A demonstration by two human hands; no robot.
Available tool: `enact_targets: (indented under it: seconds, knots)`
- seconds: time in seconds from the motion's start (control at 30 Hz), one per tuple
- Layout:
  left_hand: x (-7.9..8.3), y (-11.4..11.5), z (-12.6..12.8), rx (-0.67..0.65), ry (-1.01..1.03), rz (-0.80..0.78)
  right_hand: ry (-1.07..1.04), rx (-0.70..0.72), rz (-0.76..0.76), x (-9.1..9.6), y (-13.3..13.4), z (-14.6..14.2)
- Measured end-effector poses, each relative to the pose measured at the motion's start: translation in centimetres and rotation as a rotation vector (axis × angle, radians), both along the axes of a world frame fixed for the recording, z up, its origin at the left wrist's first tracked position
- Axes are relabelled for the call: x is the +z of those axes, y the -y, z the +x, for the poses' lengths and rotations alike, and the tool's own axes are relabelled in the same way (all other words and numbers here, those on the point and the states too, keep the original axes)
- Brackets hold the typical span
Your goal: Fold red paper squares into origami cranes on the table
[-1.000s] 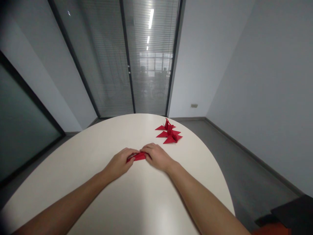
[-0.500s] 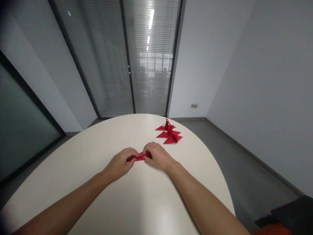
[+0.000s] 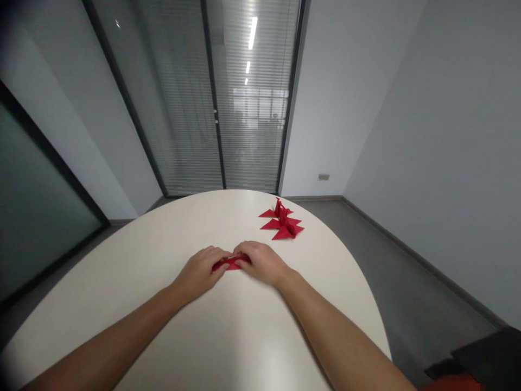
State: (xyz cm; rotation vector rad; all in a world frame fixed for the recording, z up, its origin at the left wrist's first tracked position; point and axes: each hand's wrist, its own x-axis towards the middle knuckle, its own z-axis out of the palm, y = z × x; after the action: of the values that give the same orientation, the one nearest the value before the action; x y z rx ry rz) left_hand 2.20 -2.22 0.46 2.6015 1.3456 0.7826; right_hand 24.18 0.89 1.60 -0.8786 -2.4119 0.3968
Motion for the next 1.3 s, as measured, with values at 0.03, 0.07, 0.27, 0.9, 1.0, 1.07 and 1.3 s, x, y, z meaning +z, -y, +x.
enact_targets:
  seconds: [0.03,0.07,0.27,0.9,1.0,1.07,1.3]
  knots:
    - [0.0,0.0,0.0,-0.010,-0.018,0.007,0.001,0.003,-0.010,0.0,0.0,0.0]
    - [0.1,-0.1,0.0,-0.013,-0.030,0.014,0.003,0.004,-0.019,-0.1,0.0,-0.1]
    - [0.2,-0.1,-0.1,0.068,-0.033,0.054,0.033,-0.048,-0.009,0.0,-0.1,0.1]
    - [0.1,-1.0,0.2,0.198,0.788,-0.269,-0.664,-0.107,-0.424,-1.3,-0.1,-1.2]
    - [0.3,-0.9,0.6,0.136,0.894,-0.330,-0.778,0.040,-0.591,-1.6,-0.1,-1.9]
    - [0.3,-0.7,0.8,0.079,0.957,-0.382,-0.797,0.088,-0.643,-1.4,0.0,-2.1]
    - [0.4,0.0,1.2,-0.019,0.992,-0.489,-0.899,0.008,-0.734,-0.8,0.0,-2.1]
